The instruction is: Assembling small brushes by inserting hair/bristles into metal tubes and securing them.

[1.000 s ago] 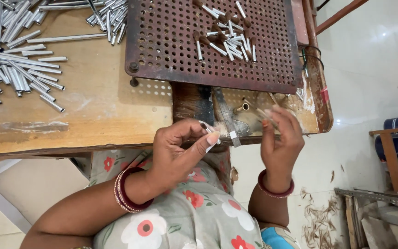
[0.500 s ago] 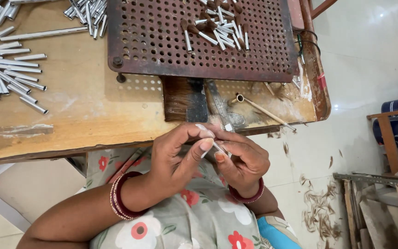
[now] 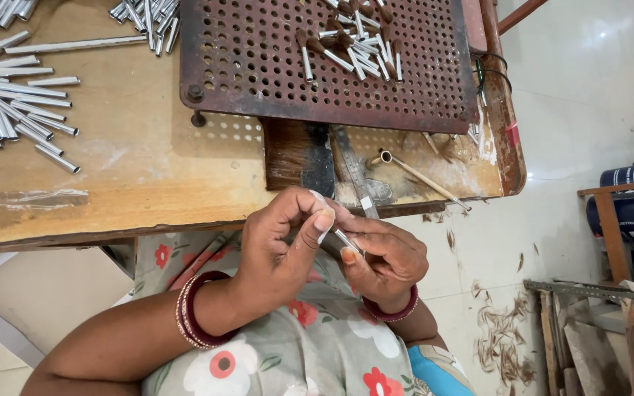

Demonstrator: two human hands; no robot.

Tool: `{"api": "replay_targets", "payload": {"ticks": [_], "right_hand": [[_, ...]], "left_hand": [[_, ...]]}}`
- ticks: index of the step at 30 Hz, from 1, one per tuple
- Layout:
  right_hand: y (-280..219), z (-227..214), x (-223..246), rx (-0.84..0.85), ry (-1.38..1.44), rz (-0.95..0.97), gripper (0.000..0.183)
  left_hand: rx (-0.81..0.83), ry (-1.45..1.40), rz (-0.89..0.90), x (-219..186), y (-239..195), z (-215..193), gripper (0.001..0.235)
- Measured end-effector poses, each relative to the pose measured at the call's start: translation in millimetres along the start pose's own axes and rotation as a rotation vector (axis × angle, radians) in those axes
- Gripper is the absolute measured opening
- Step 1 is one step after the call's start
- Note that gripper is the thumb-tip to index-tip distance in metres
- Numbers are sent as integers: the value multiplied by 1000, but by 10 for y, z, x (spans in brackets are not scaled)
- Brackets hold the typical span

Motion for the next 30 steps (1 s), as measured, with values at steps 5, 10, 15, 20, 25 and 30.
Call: {"api": "replay_targets", "payload": {"ticks": [5, 10, 15, 20, 25, 30], "right_hand": [[-5, 1, 13, -12, 33, -9, 24], [-100, -3, -64, -41, -2, 1, 25], [2, -12, -45, 95, -68, -124, 20], [-266, -10, -115, 23, 163, -44, 21], [-497, -164, -188, -170, 80, 113, 27], [-603, -417, -266, -192, -381, 66, 14]], "left_hand": [[-9, -36, 32, 47, -33, 23, 23], [-22, -75, -162, 172, 42, -1, 21], [75, 14, -14, 145, 87, 20, 17], [106, 9, -30, 168, 85, 56, 17], [192, -7, -61, 248, 50, 112, 18], [264, 423, 31, 359, 106, 122, 29]]}}
Point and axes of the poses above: each hand's wrist, its own y-axis towards the middle knuckle, its own z-axis out of the palm, x = y × z, the point moved 5 cm from there along y, towards the middle knuckle, and after that the axes turned 10 degrees about -z, right-handed, at the moved point
